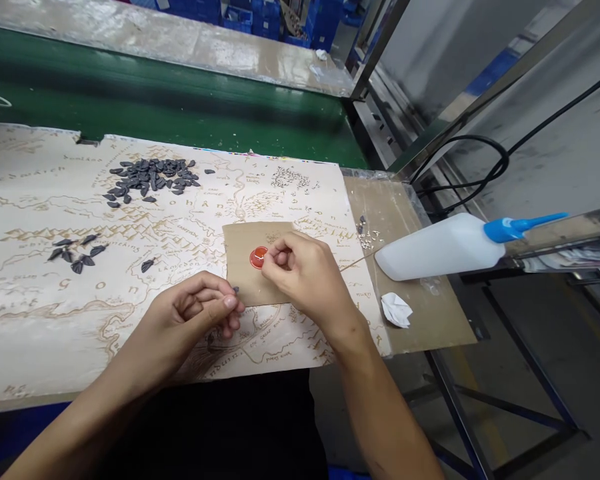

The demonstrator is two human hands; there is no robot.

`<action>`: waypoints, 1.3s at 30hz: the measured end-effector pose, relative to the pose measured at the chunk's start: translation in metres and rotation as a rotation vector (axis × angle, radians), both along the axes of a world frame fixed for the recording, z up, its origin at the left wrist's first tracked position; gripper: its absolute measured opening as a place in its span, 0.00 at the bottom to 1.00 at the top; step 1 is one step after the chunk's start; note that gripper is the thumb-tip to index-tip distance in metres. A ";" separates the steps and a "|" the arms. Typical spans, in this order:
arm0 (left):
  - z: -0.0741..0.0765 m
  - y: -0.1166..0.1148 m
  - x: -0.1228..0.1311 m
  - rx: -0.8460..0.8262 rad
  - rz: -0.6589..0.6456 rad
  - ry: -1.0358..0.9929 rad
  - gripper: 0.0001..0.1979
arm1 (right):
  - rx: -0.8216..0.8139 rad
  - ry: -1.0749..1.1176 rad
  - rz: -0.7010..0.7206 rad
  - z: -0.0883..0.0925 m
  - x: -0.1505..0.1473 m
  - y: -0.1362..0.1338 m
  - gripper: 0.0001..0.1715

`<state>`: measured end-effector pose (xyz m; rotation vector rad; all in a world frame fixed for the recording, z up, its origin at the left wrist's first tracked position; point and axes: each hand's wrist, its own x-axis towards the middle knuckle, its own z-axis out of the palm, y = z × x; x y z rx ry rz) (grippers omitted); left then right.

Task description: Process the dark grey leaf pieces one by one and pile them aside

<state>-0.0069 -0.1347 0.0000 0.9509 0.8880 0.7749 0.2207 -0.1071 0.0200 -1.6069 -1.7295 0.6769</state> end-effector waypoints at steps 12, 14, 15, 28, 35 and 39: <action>-0.001 0.002 0.003 0.046 0.084 0.094 0.09 | -0.060 0.074 0.000 -0.014 0.014 -0.024 0.05; 0.000 0.002 0.005 0.030 0.065 0.054 0.08 | -0.101 0.334 0.018 -0.011 0.010 -0.029 0.05; 0.000 0.001 0.006 0.021 0.050 0.025 0.08 | -0.127 0.467 0.043 -0.010 0.008 -0.032 0.05; 0.000 -0.003 0.009 -0.006 0.006 -0.141 0.08 | -0.039 0.677 0.181 -0.020 -0.001 -0.040 0.04; 0.001 -0.001 0.011 -0.007 -0.005 -0.125 0.08 | -0.037 0.679 0.180 -0.020 -0.001 -0.041 0.04; 0.001 -0.001 0.011 -0.004 -0.009 -0.124 0.08 | -0.059 0.684 0.183 -0.021 -0.001 -0.042 0.03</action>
